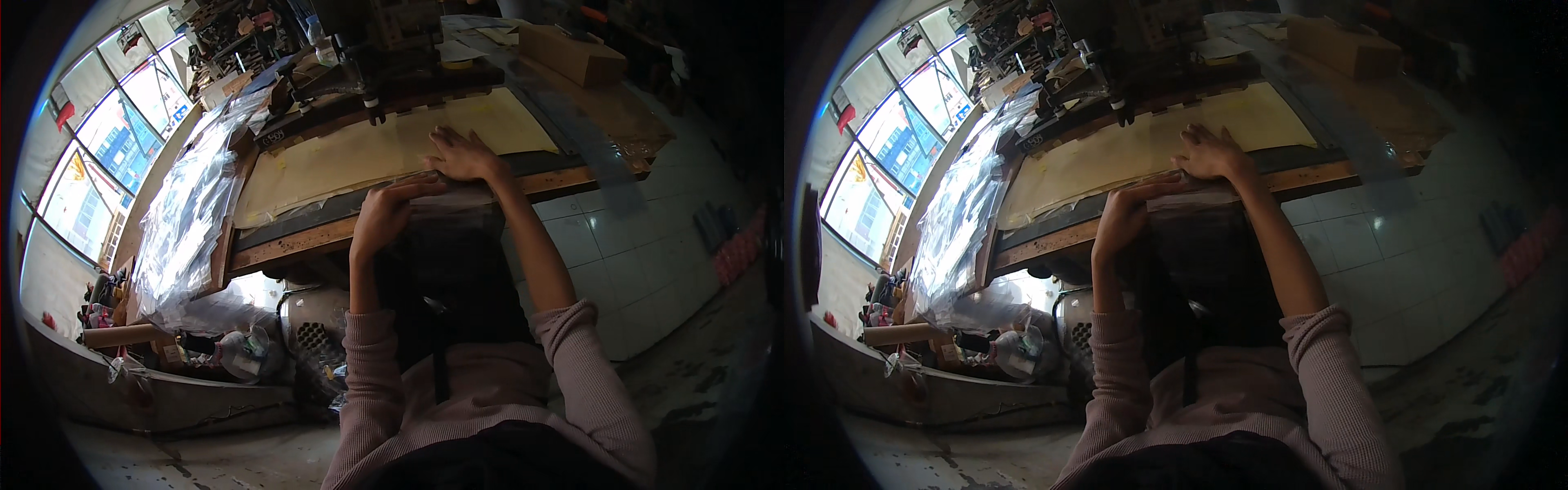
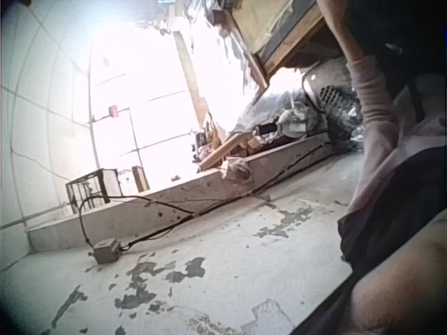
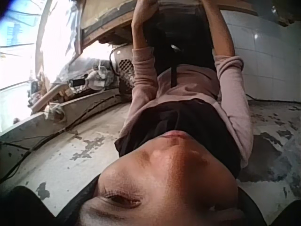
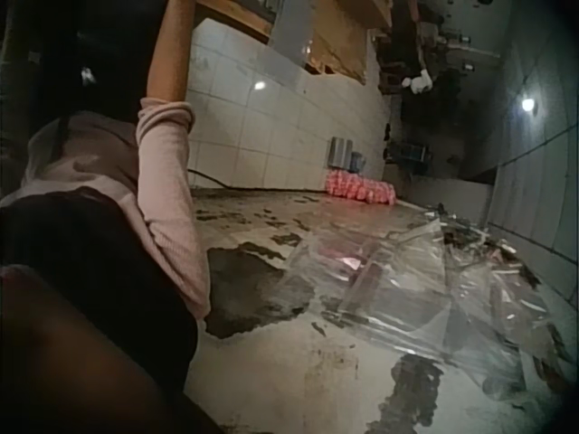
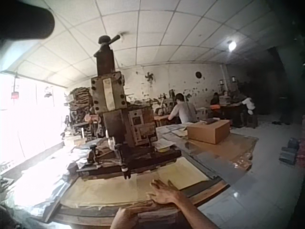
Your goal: The person heat-seals plastic sheets by positioning them under a press machine and handles the sealed plastic pieces by hand.
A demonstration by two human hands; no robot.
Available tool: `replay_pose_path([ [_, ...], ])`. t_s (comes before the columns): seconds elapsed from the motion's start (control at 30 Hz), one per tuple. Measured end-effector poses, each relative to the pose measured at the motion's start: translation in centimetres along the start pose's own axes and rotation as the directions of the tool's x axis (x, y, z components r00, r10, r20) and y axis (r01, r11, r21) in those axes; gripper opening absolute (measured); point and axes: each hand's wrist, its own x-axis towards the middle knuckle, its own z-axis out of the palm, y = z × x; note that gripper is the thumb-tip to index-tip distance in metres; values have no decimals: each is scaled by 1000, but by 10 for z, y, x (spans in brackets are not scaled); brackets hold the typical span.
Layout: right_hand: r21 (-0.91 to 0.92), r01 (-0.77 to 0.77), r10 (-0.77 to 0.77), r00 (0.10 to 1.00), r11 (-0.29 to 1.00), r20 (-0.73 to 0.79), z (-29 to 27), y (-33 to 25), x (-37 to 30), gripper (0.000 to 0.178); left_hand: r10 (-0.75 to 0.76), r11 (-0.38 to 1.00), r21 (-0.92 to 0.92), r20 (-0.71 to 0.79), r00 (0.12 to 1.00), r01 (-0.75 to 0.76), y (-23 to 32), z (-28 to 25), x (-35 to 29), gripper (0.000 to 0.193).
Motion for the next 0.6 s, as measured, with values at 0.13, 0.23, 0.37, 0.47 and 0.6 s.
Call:
replay_pose_path([
  [0.13,-10,-8,8,1000,1000,12,0,1,1,68,-4,1000,-3,-2,1000,4,-2,2,1,53],
  [0.23,-3,-13,13,1000,1000,21,0,1,3,68,6,1000,3,-13,1000,-6,-1,0,2,53],
  [0.37,-12,7,-7,1000,1000,20,1,1,3,68,-4,1000,4,3,1000,4,2,-2,1,52],
  [0.47,-16,10,-9,1000,1000,21,2,2,4,68,-24,1000,5,7,1000,24,5,-3,1,52],
  [0.6,3,4,-4,1000,1000,27,2,2,6,68,-11,1000,-13,-3,1000,11,2,-1,2,51],
])
